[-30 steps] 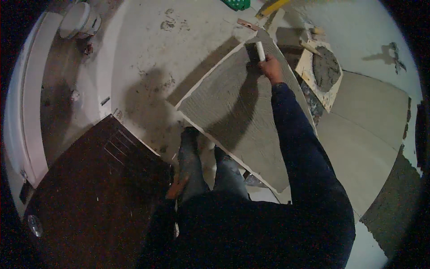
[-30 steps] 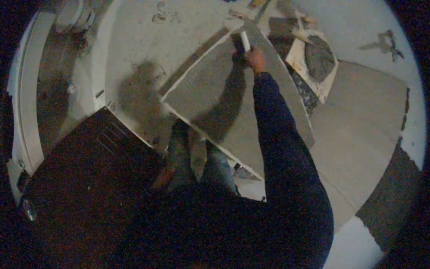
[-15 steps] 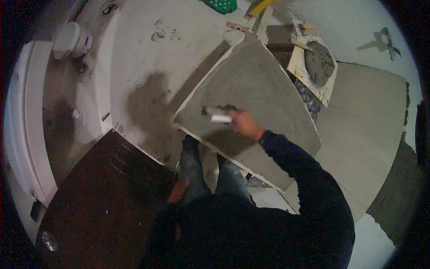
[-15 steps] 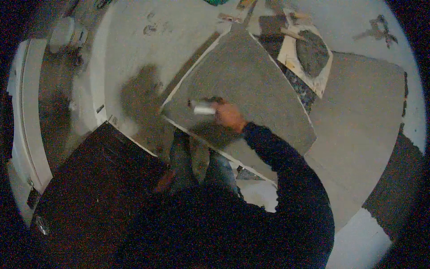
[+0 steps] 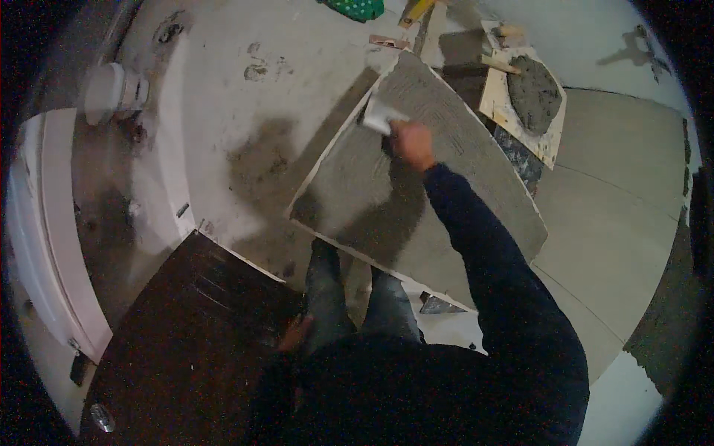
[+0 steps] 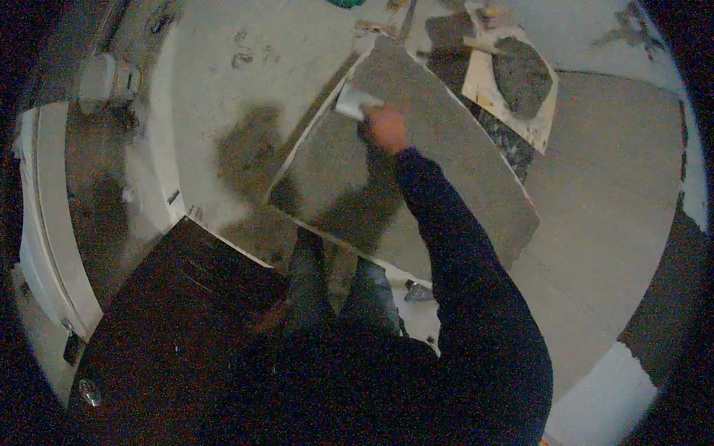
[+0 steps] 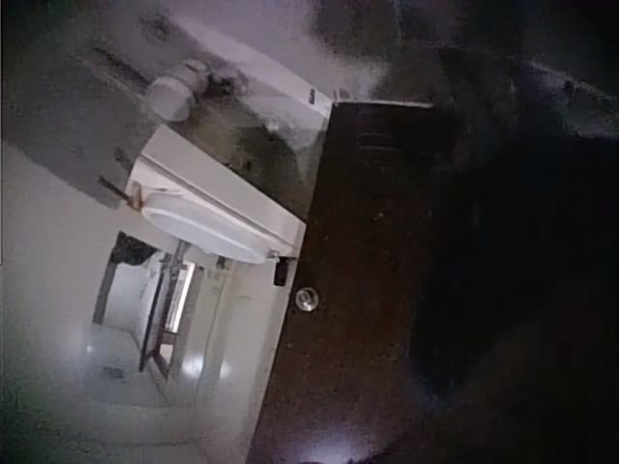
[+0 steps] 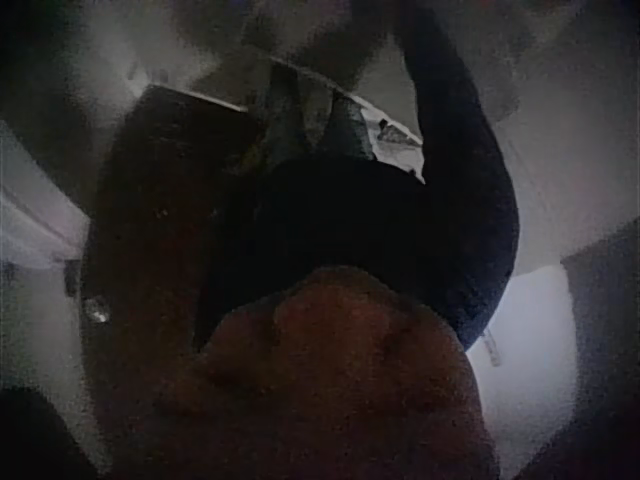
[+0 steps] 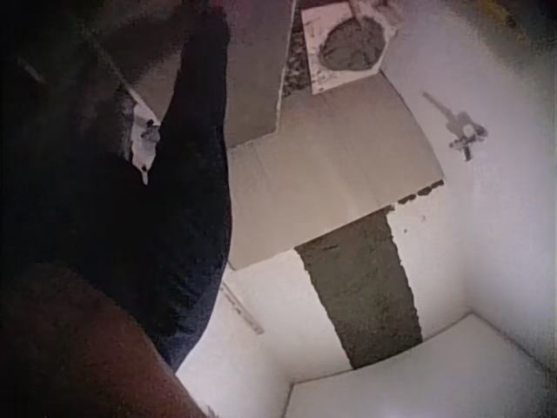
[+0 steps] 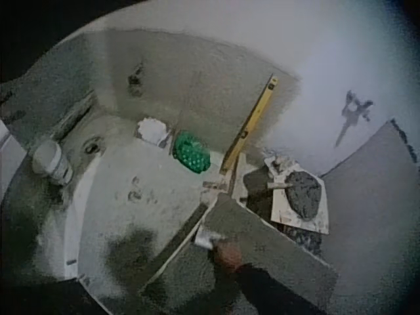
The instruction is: The person spreads mortar over the back of a large tile using a trowel, then scrapes grooves across the mortar using a notched trowel.
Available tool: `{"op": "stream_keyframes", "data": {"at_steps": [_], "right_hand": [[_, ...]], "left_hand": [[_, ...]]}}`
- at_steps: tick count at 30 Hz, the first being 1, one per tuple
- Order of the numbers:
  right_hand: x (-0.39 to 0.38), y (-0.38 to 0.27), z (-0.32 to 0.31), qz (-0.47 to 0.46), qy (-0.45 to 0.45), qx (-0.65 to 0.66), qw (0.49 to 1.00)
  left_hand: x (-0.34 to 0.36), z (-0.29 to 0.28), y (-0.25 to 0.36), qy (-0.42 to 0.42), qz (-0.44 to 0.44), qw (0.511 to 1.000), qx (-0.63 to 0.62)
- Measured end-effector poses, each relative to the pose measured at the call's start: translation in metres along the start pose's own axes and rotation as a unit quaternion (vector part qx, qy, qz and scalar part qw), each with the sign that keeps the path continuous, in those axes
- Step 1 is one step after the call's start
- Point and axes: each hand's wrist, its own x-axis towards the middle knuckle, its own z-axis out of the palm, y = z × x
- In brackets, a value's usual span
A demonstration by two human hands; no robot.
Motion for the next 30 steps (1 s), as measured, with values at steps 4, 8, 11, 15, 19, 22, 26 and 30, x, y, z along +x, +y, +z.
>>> {"op": "stream_keyframes", "data": {"at_steps": [4, 8, 11, 15, 19, 22, 26, 30], "right_hand": [[-0.046, -0.009, -0.023, -0.072, -0.084, 0.113, 0.987], [-0.014, 0.037, -0.053, -0.264, -0.059, -0.012, 0.963], [0.033, 0.057, -0.056, -0.324, -0.02, -0.071, 0.943], [0.071, 0.057, -0.037, -0.346, -0.023, -0.096, 0.933], [0.021, 0.08, -0.027, -0.308, -0.061, -0.117, 0.942], [-0.042, 0.105, -0.03, -0.303, -0.076, -0.085, 0.946], [-0.104, 0.126, -0.047, 0.116, -0.094, 0.032, 0.988], [-0.1, 0.113, -0.023, 0.347, 0.055, 0.1, 0.931]], "left_hand": [[0.003, 0.001, 0.02, -0.012, -0.007, 1.0, 0.026], [0.021, 0.001, 0.0, -0.023, 0.115, 0.992, 0.053], [0.02, -0.005, 0.009, -0.047, 0.136, 0.989, 0.04], [0.034, -0.011, -0.025, -0.046, 0.154, 0.985, 0.068], [0.019, -0.009, -0.019, -0.017, 0.035, 0.999, 0.025], [0.021, -0.014, -0.055, -0.007, 0.023, 1.0, 0.016], [0.029, -0.012, -0.059, -0.018, 0.08, 0.995, 0.05], [0.031, -0.017, -0.046, -0.043, 0.22, 0.959, 0.174]]}}
